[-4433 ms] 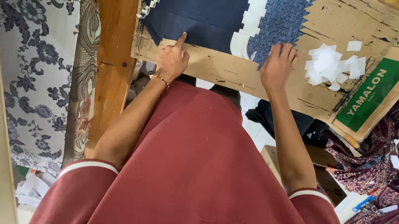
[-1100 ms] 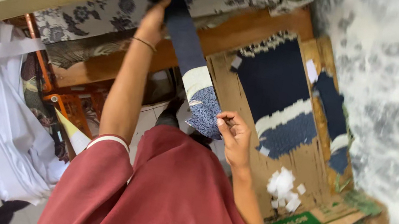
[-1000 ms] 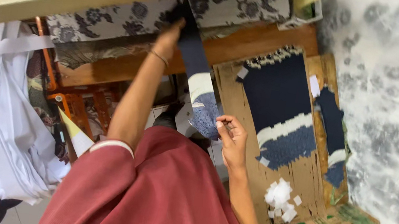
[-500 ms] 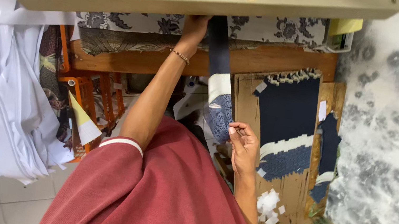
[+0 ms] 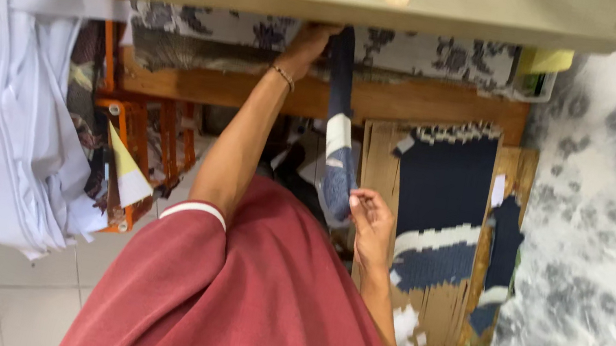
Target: The person assembles small white fabric pieces onto a dark blue fabric strip laid on a wooden board. They repeatedly pick up white pieces, place them along the strip, and press them down. The person also uses a heat press machine to bond the pieces, then returns to manual placement.
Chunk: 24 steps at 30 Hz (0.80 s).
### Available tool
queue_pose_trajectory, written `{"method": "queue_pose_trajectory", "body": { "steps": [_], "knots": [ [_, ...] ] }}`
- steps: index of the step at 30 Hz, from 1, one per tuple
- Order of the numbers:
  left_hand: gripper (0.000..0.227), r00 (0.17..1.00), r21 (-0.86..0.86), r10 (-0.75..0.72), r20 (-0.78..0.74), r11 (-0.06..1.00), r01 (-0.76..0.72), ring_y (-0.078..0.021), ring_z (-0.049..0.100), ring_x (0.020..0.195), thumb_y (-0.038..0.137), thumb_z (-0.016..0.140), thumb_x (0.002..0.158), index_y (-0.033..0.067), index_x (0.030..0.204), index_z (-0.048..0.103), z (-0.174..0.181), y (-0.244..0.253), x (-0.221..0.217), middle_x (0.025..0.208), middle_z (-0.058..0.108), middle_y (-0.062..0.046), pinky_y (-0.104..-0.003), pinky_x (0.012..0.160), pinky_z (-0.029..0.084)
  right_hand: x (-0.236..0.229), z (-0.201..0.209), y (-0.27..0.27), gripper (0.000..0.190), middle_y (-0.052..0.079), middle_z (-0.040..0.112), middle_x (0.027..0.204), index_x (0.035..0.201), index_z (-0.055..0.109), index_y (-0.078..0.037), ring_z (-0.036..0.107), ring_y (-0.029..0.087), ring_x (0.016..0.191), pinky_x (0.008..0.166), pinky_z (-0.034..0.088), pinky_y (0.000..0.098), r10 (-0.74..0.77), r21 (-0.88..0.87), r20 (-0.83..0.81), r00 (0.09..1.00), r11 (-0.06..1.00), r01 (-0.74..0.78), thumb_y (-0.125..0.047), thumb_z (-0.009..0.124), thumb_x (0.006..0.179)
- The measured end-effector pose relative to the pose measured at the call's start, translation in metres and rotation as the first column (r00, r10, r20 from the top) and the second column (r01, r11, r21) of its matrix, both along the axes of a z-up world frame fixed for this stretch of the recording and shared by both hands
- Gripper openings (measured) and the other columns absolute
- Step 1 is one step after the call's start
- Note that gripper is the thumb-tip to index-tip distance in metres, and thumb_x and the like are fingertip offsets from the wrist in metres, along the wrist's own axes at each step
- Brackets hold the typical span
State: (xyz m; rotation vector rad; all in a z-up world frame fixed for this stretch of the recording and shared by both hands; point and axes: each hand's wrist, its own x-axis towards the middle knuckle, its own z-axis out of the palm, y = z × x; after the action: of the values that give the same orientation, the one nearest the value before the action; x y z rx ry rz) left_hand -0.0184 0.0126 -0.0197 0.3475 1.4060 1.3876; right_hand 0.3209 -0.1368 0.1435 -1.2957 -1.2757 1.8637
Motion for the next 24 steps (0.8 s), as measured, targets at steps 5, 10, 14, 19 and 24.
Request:
{"method": "queue_pose_trajectory", "body": {
  "steps": [5,10,14,19,24],
  "knots": [
    [0.027,0.924,0.243,0.236,-0.301,0.956,-0.165,-0.0159,0.06,0.087,0.021,0.069,0.099,-0.0014,0.114,0.067,-0.034,0.018,0.014,0.103,0.072,-0.01,-0.039,0.079,0.05,0.013,-0.01,0.009,0.011,-0.002,0.067,0.093,0.109,0.069,-0.003,0.058,0.004,0.078,0.068,0.045,0.02,0.028,0.0,-0.013,1.0,1.0,-0.028,-0.005,0.068,0.098],
    [0.034,0.735,-0.23,-0.009,-0.678,0.952,-0.201,-0.0272,0.066,0.079,0.026,0.07,0.103,-0.0058,0.095,0.063,-0.033,-0.018,0.035,0.085,0.068,-0.018,-0.041,0.079,0.056,0.021,-0.021,0.011,0.011,-0.002,0.066,0.092,0.11,0.069,-0.003,0.058,0.004,0.079,0.07,0.046,0.0204,0.083,-0.048,-0.028,0.996,0.995,-0.084,-0.005,0.069,0.099],
    [0.036,0.75,-0.318,-0.023,-0.661,0.914,-0.252,-0.0287,0.076,0.083,0.041,0.07,0.092,0.0056,0.092,0.072,0.005,-0.049,0.063,0.084,0.076,-0.013,-0.04,0.078,0.059,0.02,-0.028,0.021,0.011,0.0,0.067,0.094,0.108,0.068,-0.003,0.062,0.006,0.081,0.071,0.05,0.0215,0.116,-0.095,-0.052,0.992,0.988,-0.121,-0.006,0.068,0.098],
    [0.068,0.871,-0.528,-0.095,-0.482,0.825,-0.203,-0.029,0.074,0.084,0.074,0.065,0.083,0.0068,0.088,0.076,0.006,-0.098,0.111,0.081,0.075,-0.011,-0.042,0.077,0.056,0.016,-0.033,0.031,0.012,0.001,0.067,0.094,0.11,0.068,-0.001,0.062,0.007,0.08,0.07,0.051,0.0229,0.157,-0.09,-0.064,0.985,0.983,-0.163,-0.006,0.068,0.099],
    [0.072,0.937,-0.369,0.076,0.34,0.928,0.058,-0.0198,0.045,0.064,0.084,0.057,0.096,0.0127,0.089,0.063,-0.009,-0.145,0.16,0.073,0.052,0.001,-0.043,0.07,0.04,0.022,-0.044,0.042,0.011,0.001,0.067,0.096,0.109,0.066,-0.002,0.066,0.007,0.084,0.074,0.056,0.0247,0.144,-0.131,-0.124,0.982,0.978,-0.161,-0.005,0.066,0.098]
  ]
}}
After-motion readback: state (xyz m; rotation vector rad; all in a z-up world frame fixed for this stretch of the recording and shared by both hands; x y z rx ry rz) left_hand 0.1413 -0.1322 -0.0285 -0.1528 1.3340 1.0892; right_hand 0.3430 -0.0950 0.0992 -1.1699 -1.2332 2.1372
